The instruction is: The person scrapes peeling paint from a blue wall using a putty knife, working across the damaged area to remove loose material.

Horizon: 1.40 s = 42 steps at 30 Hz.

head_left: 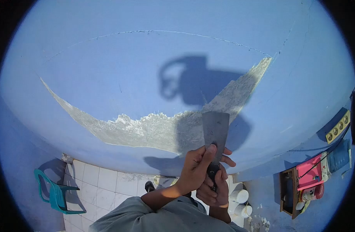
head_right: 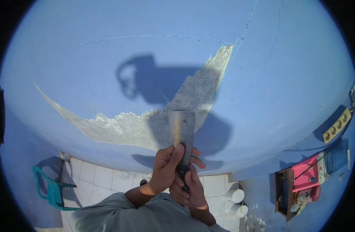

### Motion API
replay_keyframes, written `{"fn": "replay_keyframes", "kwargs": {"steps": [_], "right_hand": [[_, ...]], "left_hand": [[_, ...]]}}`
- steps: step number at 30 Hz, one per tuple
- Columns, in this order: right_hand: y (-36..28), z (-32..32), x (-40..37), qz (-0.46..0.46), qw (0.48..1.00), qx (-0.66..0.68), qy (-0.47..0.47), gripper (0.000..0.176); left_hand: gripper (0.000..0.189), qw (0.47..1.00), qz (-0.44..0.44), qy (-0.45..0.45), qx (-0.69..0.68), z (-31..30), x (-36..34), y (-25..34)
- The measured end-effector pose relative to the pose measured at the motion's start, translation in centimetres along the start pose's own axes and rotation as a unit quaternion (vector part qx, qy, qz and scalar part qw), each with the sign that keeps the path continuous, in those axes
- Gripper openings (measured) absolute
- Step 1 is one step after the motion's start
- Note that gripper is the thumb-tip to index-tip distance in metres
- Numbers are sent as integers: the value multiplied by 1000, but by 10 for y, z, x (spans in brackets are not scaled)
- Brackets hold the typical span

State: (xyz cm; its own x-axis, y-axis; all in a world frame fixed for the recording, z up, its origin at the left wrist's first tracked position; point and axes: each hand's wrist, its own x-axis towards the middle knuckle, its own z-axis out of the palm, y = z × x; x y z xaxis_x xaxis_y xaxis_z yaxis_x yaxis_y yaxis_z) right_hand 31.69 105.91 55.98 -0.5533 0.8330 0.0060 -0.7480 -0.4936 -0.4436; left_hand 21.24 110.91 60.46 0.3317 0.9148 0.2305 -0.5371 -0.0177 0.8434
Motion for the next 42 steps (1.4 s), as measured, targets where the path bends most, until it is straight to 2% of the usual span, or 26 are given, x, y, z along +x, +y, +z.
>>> {"fn": "replay_keyframes", "kwargs": {"steps": [3,5,6,7,9,11,12,13,14,15,16,17,18,21,23,25,27,29,33,38,40,42], "right_hand": [[-1,22,4,4,998,-51,23,41],[5,50,4,-34,981,-171,88,38],[6,47,2,-30,973,-216,77,37],[8,36,-2,-24,974,-211,81,37],[5,13,0,-38,996,-81,17,36],[4,31,6,-37,995,-87,23,35],[12,53,9,-89,970,-188,125,39],[17,63,9,-133,921,-290,225,43],[24,42,14,-182,887,-352,238,44],[24,33,7,-176,888,-342,250,44],[16,27,1,-107,947,-237,187,43],[4,23,2,-43,984,-140,104,42],[2,23,9,-34,989,-116,84,42],[-2,20,20,-38,994,-93,33,42],[2,25,13,-41,991,-122,31,41],[6,25,7,-51,983,-153,91,42],[5,15,6,-65,986,-143,56,42],[9,8,2,-37,995,-88,22,39],[22,7,11,-66,988,-136,29,38],[28,8,22,-50,993,-103,-8,38],[31,21,24,-39,991,-118,52,50],[37,42,26,-47,988,-137,58,50]], "left_hand": [[42,999,-43,1,-23,-3,0,11],[42,998,-44,-16,-52,-10,-4,16],[42,995,-49,-35,-76,-11,-9,16],[42,995,-55,-28,-78,-9,-12,10],[42,998,-57,-5,-20,-6,-2,2],[42,999,-41,-8,-21,-5,0,16],[42,998,-46,-8,-45,-7,-4,22],[41,996,-50,-4,-74,-8,-7,21],[41,994,-45,-16,-94,-8,-6,19],[41,994,-61,-11,-95,-5,-10,12],[41,997,-51,13,-63,-2,-10,3],[41,999,-20,31,-30,0,-2,-2],[42,999,7,26,-43,-3,3,0],[42,999,16,34,-23,-3,12,8],[42,998,3,38,-55,0,0,8],[42,996,2,40,-81,1,-6,9],[42,998,-40,51,-21,3,-1,2],[42,999,-27,33,-33,-2,-3,-2],[41,998,-46,11,-33,-14,-7,8],[42,999,-48,-13,-20,-25,-5,16],[40,997,-75,4,-16,-24,-7,22],[40,997,-75,-12,-28,-30,-11,32]]}}
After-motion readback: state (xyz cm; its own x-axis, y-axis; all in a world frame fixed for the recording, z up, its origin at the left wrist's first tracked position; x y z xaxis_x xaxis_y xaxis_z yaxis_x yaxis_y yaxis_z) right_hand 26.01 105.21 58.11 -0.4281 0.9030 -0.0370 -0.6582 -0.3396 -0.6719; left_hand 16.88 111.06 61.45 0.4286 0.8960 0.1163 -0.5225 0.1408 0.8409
